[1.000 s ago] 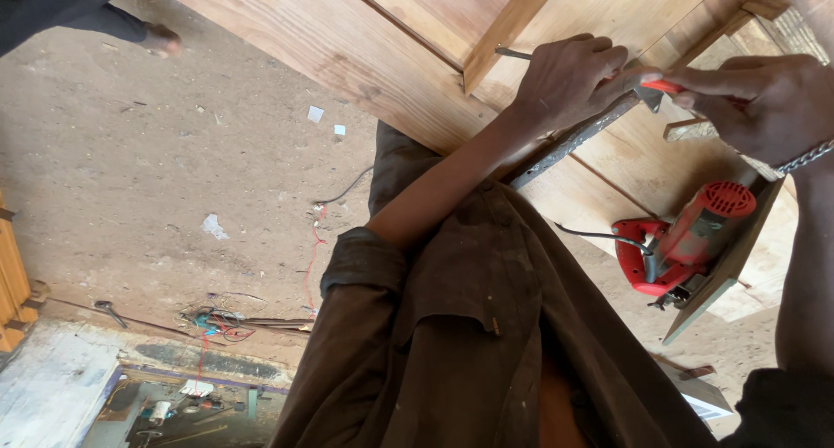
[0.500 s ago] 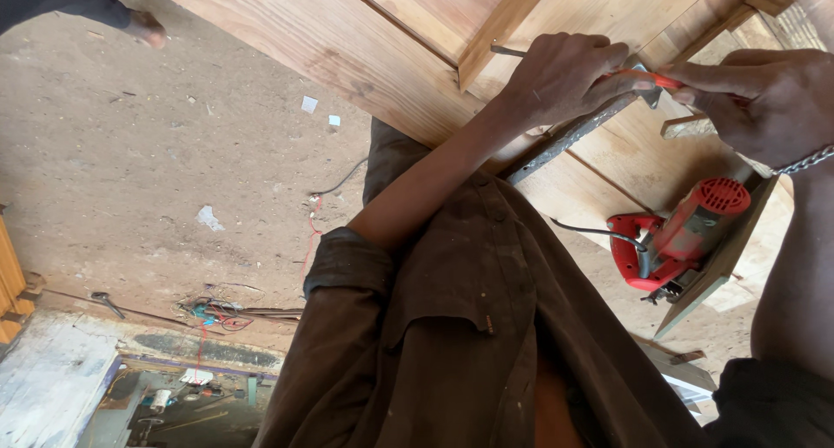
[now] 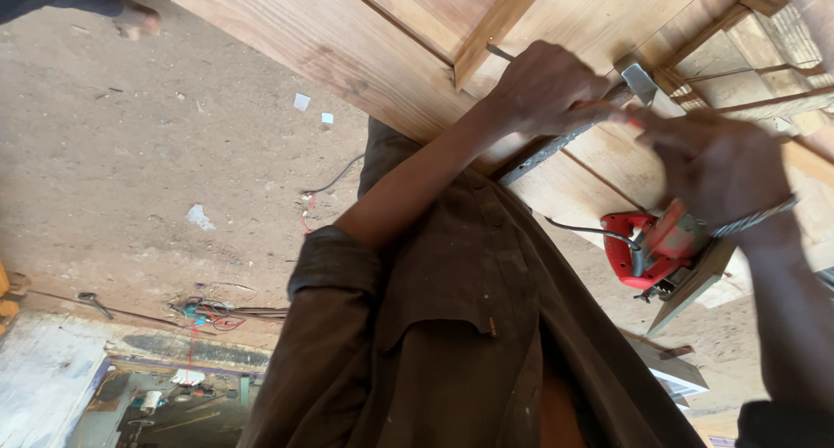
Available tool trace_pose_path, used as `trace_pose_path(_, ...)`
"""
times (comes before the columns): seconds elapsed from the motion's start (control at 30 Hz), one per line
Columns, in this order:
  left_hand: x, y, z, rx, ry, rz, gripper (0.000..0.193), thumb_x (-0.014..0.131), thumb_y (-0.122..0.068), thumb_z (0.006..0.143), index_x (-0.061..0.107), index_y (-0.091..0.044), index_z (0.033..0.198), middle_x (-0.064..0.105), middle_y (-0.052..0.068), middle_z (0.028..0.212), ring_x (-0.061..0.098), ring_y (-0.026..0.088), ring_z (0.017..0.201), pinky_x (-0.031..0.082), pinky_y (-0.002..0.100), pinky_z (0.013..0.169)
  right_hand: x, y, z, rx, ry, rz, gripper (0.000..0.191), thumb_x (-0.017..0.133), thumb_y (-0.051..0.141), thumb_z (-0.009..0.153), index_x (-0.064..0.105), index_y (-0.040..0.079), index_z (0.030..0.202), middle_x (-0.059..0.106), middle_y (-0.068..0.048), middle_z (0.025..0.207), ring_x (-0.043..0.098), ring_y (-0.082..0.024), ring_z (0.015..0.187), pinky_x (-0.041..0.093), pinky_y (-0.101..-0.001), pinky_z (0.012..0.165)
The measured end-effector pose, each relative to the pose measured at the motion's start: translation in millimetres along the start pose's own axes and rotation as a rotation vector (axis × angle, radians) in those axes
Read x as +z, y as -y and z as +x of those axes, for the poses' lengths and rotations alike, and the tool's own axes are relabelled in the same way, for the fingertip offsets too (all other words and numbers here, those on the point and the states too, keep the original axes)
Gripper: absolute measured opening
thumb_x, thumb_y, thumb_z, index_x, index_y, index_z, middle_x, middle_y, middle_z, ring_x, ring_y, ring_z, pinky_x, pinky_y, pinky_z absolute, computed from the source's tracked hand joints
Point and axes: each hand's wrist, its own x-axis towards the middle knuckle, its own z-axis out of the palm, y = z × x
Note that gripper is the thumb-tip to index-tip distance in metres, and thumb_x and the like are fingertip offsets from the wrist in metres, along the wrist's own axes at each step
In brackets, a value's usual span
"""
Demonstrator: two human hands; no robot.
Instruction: The person hammers nails into a wooden frame to attach a thin wooden strip along the edge. They repeatedly position the strip and strike it with a hammer, then use a screwdriver to adjust the strip's alignment.
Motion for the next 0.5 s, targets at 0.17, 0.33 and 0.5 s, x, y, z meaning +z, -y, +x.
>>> trace_pose_path(0.17, -4, 7, -18, 0.093, 0.101, -0.015, 0.072, 0.054, -0.08, 0.094, 0.06, -0.017, 0.061, 0.053, -0.002, 0.047, 0.05, 0.022, 0.04, 0.04, 0.041, 0.044, 23, 8, -15, -0.14, -0.065, 0.488, 0.046, 0.055, 0.003, 0.095, 0.062, 0.011, 0.139, 0.07, -0.01, 0.085, 0.067, -0.018, 0.073, 0.053, -0.0344, 0.064)
trace_pose_path(0.33, -1, 13, -27, 0.242, -0.006, -0.066, 0.061, 0.061, -0.074, 0.093, 0.063, -0.02, 0.065, 0.059, -0.003, 0.053, 0.059, 0.022, 0.048, 0.043, 0.042, 0.046, 41, 4, -11, 0.678, 0.356, 1.421, 0.048, 0.056, 0.006, 0.096, 0.06, 0.011, 0.143, 0.061, 0.0, 0.072, 0.038, -0.004, 0.043, 0.029, -0.0219, 0.034)
trace_pose_path(0.5, -7, 8, -29, 0.276, -0.134, -0.034, 0.057, 0.063, -0.071, 0.09, 0.066, -0.02, 0.066, 0.064, -0.002, 0.058, 0.065, 0.024, 0.057, 0.046, 0.042, 0.05, 55, -8, -11, 0.603, 0.419, 1.424, 0.053, 0.059, 0.008, 0.095, 0.058, 0.011, 0.147, 0.049, 0.003, 0.06, 0.033, -0.003, 0.041, 0.026, -0.0217, 0.033)
